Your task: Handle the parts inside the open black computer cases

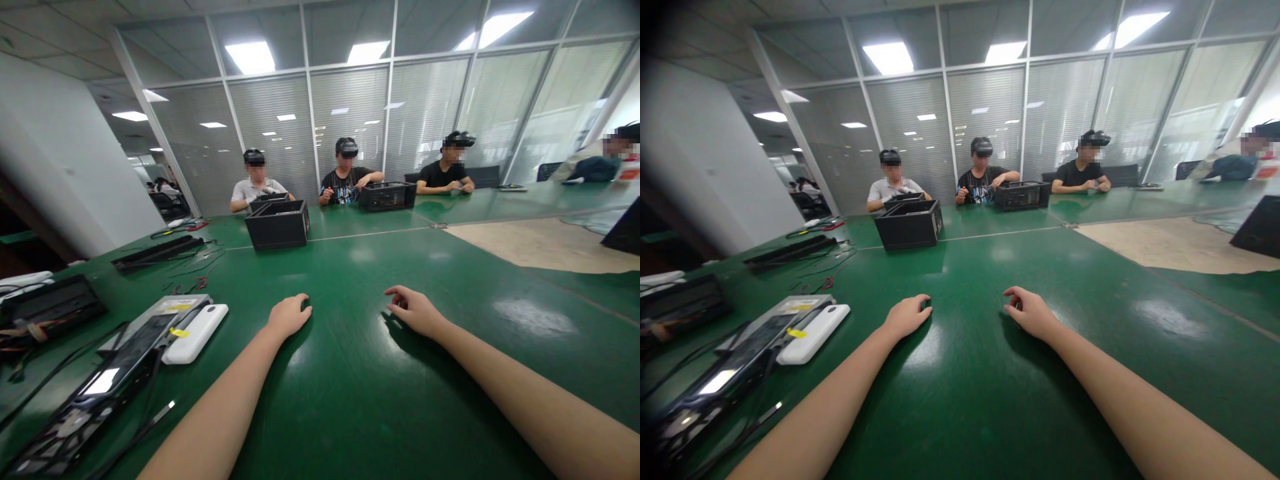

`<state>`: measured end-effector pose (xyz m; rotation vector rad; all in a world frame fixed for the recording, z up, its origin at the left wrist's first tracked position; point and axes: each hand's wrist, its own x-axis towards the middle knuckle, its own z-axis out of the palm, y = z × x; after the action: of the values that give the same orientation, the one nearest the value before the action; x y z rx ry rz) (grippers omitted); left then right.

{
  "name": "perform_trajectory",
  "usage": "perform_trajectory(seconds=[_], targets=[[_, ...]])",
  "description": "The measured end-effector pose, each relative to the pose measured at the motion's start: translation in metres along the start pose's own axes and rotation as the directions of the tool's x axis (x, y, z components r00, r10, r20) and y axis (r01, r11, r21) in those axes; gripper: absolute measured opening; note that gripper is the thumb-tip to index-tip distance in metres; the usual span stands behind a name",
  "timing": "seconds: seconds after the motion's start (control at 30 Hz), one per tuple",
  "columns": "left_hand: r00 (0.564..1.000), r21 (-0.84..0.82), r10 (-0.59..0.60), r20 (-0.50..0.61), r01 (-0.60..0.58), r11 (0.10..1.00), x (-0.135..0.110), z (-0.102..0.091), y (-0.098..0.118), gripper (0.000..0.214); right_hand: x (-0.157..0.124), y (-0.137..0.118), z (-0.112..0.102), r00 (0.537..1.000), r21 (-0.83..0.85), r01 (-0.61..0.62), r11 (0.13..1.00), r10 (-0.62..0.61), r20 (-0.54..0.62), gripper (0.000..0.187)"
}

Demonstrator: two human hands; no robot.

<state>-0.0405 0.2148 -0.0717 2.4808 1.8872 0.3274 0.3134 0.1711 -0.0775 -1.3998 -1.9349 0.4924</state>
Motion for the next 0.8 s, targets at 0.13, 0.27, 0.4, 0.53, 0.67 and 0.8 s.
perform_trajectory(seconds=[0.13, 0.27, 0.4, 0.53, 0.67, 0.8], targets=[[1.000, -0.003, -0.015, 0.002, 0.015, 1.000, -0.0001, -0.0005, 0.0006, 0.043, -0.0004, -0.0003, -0.0008, 1.000, -0.001, -0.001, 1.000, 0.001, 0.003, 0.030], [1.000, -0.006, -0.025, 0.009, 0.025, 1.000, -0.0005, -0.0016, 0.0019, 0.042, -0.0005, -0.0003, -0.0008, 1.000, 0.001, 0.004, 1.000, -0.004, 0.004, 0.030], [0.999, -0.006, -0.043, 0.018, 0.043, 0.999, -0.0012, -0.0031, 0.0032, 0.044, -0.0002, 0.0008, 0.0004, 1.000, 0.004, 0.005, 1.000, -0.005, 0.003, 0.030], [0.999, -0.005, -0.032, 0.014, 0.032, 0.999, -0.0017, -0.0031, 0.0030, 0.044, -0.0002, 0.0005, 0.0005, 1.000, 0.007, 0.007, 1.000, -0.007, 0.003, 0.029], [1.000, 0.006, -0.016, -0.002, 0.016, 1.000, -0.0017, -0.0022, 0.0026, 0.044, -0.0003, 0.0000, 0.0005, 1.000, 0.005, 0.014, 1.000, -0.014, 0.003, 0.029], [1.000, 0.003, -0.017, -0.002, 0.017, 1.000, -0.0013, -0.0012, 0.0020, 0.045, -0.0002, 0.0016, 0.0012, 1.000, -0.002, 0.014, 1.000, -0.014, 0.004, 0.029]])
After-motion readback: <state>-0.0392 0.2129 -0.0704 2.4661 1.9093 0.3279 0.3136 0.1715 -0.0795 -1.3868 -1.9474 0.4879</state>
